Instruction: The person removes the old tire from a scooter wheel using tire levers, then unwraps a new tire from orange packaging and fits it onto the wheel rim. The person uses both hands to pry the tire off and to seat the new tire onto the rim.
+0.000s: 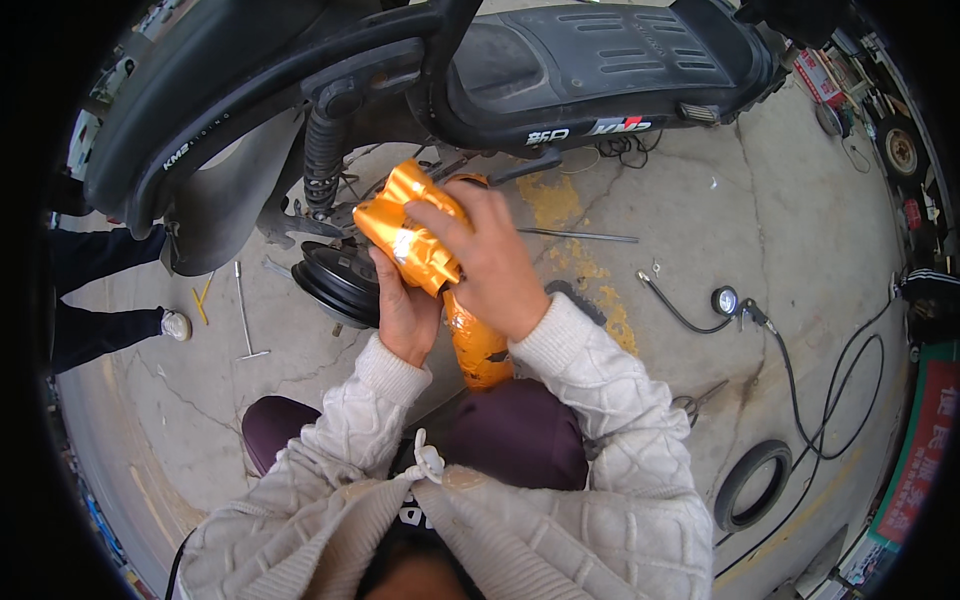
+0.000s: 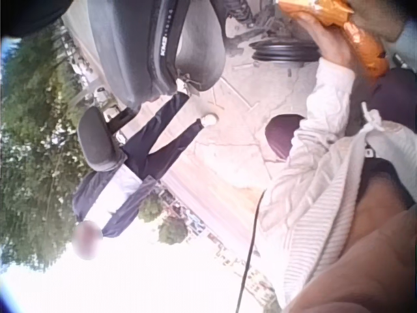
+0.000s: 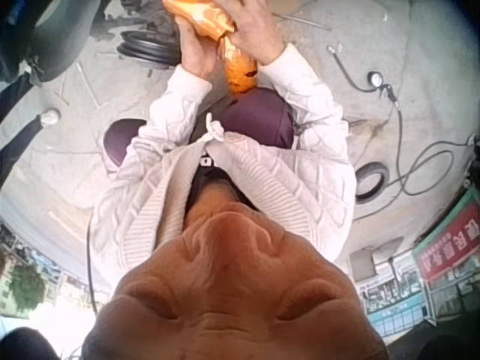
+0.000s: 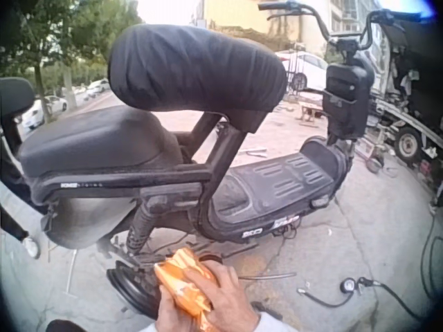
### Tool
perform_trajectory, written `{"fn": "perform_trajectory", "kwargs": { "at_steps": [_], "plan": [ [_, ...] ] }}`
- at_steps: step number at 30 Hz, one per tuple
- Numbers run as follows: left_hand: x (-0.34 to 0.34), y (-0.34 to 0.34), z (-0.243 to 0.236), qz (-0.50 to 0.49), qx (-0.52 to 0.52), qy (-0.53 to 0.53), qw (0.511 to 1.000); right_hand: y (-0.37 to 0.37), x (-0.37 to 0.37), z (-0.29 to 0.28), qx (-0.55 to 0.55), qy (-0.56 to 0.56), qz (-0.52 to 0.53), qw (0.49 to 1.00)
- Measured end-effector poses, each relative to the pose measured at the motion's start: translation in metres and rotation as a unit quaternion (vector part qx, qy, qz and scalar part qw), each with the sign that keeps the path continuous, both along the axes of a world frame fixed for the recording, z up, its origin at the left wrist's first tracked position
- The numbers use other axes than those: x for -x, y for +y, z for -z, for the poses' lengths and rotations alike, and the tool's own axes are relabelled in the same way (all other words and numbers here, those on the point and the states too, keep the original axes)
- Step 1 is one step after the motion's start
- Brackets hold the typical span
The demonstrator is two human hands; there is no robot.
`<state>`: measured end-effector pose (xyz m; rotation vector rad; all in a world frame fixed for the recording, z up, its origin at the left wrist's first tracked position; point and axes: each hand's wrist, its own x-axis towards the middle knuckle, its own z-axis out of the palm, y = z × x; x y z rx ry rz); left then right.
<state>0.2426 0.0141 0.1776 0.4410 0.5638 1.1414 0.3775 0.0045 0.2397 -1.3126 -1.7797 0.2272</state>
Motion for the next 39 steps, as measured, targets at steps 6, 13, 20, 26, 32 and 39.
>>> {"fn": "perform_trajectory", "kwargs": {
  "at_steps": [6, 13, 20, 26, 32, 39],
  "plan": [
    [0.012, -0.001, 0.005, 0.08, 0.04, 0.013, 0.996, -0.014, -0.01, 0.017, 0.066, -0.086, -0.093, 0.99],
    [0.008, 0.001, 0.024, 0.034, 0.17, -0.081, 0.981, -0.03, -0.043, 0.041, 0.239, 0.455, -0.099, 0.852],
    [0.019, 0.011, 0.057, -0.019, 0.192, -0.078, 0.978, -0.084, -0.052, 0.083, 0.458, 0.565, -0.149, 0.67],
    [0.07, 0.025, 0.052, -0.039, 0.124, -0.032, 0.991, -0.137, -0.086, 0.115, 0.503, 0.417, -0.317, 0.687],
    [0.04, -0.001, 0.009, 0.026, -0.022, 0.033, 0.999, -0.063, -0.043, 0.1, 0.514, 0.652, -0.191, 0.523],
    [0.044, -0.013, -0.036, 0.198, -0.075, -0.204, 0.956, -0.043, -0.054, 0.069, 0.467, 0.719, -0.194, 0.477]
  ]
}}
